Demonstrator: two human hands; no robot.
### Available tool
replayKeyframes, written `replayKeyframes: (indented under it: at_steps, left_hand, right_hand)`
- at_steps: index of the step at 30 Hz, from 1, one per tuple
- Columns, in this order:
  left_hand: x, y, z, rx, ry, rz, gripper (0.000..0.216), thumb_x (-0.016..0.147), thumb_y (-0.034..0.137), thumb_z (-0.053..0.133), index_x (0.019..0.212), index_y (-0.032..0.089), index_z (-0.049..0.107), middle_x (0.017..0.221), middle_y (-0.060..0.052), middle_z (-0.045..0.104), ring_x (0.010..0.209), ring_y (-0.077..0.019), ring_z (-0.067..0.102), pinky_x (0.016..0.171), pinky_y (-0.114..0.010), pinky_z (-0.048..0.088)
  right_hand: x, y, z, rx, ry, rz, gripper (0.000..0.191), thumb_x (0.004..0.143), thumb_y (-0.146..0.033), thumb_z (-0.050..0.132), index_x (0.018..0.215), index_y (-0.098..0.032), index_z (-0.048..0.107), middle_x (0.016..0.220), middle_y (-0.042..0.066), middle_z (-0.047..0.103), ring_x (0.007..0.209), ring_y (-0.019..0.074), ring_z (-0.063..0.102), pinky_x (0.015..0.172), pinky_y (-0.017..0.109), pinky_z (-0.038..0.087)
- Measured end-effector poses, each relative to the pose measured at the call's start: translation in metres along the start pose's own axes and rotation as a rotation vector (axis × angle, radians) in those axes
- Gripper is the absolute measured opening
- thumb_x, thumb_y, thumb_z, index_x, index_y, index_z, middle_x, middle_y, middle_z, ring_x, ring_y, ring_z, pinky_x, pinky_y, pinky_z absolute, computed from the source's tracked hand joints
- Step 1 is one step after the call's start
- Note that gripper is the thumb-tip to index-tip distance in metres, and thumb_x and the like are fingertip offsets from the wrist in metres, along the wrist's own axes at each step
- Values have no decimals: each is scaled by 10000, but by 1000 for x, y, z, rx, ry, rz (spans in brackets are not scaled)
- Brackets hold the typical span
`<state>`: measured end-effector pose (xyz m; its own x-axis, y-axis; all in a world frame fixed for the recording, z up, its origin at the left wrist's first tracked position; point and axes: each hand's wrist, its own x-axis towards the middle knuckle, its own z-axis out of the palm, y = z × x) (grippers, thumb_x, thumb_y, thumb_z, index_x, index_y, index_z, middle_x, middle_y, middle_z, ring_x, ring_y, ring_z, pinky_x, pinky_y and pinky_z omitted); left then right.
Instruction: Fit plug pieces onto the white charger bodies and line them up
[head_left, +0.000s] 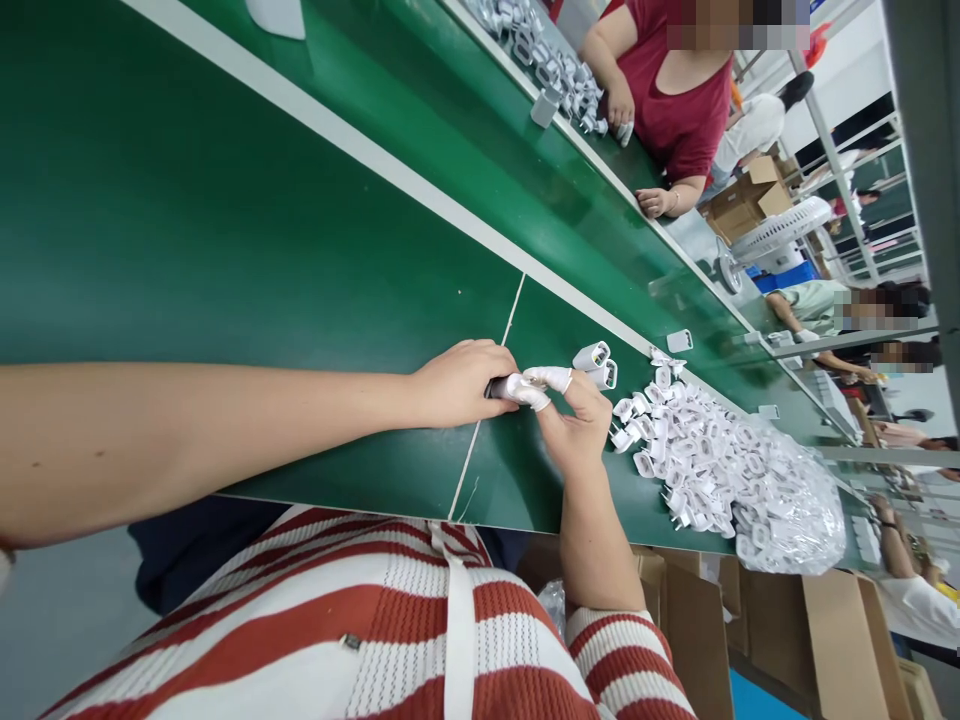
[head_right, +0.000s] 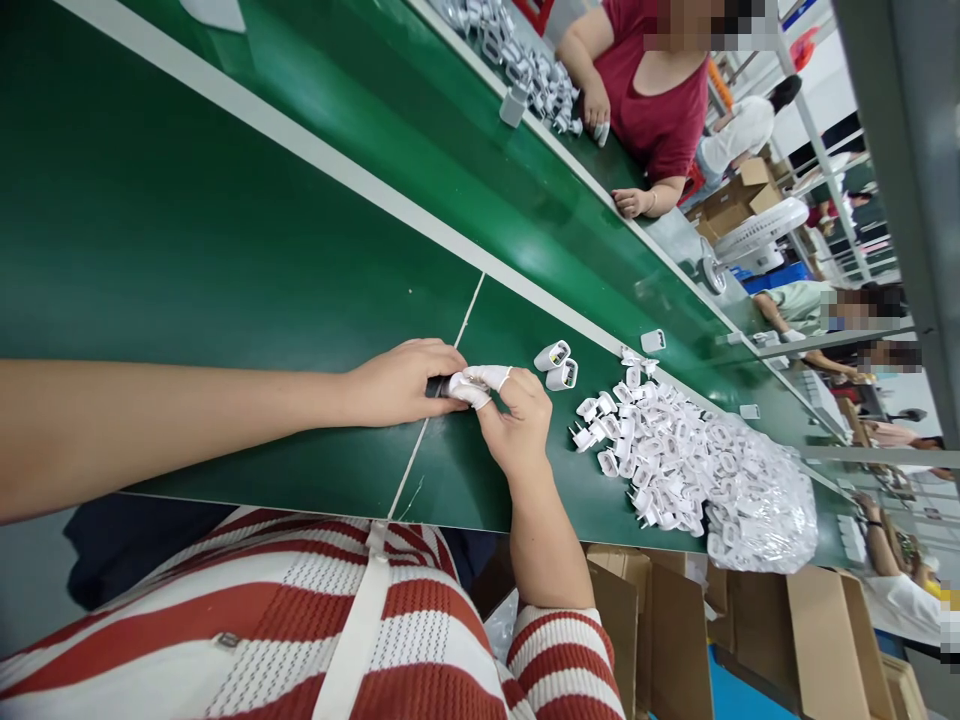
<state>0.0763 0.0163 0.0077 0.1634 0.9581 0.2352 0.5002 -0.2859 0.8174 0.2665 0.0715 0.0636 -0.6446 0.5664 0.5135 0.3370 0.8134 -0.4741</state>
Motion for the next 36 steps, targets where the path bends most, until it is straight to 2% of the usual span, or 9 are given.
replayKeyframes:
  at_steps: [9,14,22,26,29,30,32,34,36]
  left_hand:
    - [0,3,-1,0,-12,-26,183,898,294,756,1035,173,747,1111,-66,754,1086,-289,664,986,-439,473]
    - [-1,4,0,13,5,-28,179,897,303,756,1026,180,744,1118,-61,755,1089,-292,667,991,-438,470]
    - [1,0,3,24,17,4,148,898,303,735,974,177,718,1079,-80,750,1061,-304,669,949,-438,478]
    - [0,3,4,-24,55,12,279,861,329,773,1092,178,730,1136,-101,747,1102,-329,666,988,-465,476]
    - [1,11,3,-56,54,-15,270,861,307,774,1105,194,753,1067,-77,769,1038,-298,692,954,-420,508]
    - [4,13,1,-46,51,-28,235,866,309,776,1073,201,762,1034,-62,775,1001,-275,704,923,-384,524]
    - [14,10,-8,2,77,-73,216,869,336,790,1042,208,767,1024,-38,785,951,-235,725,859,-322,546]
    - [31,1,-27,53,160,-157,236,878,357,783,1058,206,762,1056,-35,789,941,-223,735,822,-297,552]
    - [51,-13,-56,112,283,-262,274,895,365,752,1109,193,747,1118,-57,786,1004,-248,734,851,-315,547]
  right_hand:
    - [-5,15,6,-1,51,-149,126,945,-233,777,1063,-278,777,954,-2,838,853,190,790,1013,438,634]
    - [-7,19,7,-84,46,-208,98,955,-272,759,1053,-272,767,947,8,840,823,192,795,1071,482,611]
    - [-8,20,8,-194,32,-117,96,974,-334,714,1019,-283,780,927,-2,838,774,189,776,1216,531,489]
    - [-13,18,13,-128,46,-14,156,973,-399,724,1066,-290,786,975,3,842,857,213,792,1289,572,381]
    - [-23,11,-2,-13,6,106,408,953,-426,751,1333,-287,699,1250,65,799,1086,257,782,1271,576,393]
    - [-30,10,-12,23,11,169,539,944,-438,761,1441,-285,623,1365,96,746,1154,270,761,1218,555,461]
    - [-51,16,-34,-25,92,255,710,933,-468,770,1563,-290,495,1435,127,698,1229,300,721,1147,552,515]
    - [-76,29,-54,-286,177,282,514,979,-497,693,1440,-277,636,1411,144,696,1334,344,631,1173,605,456]
    - [-101,44,-67,-544,219,326,488,994,-551,624,1321,-200,713,1424,221,653,1366,422,553,1145,692,414]
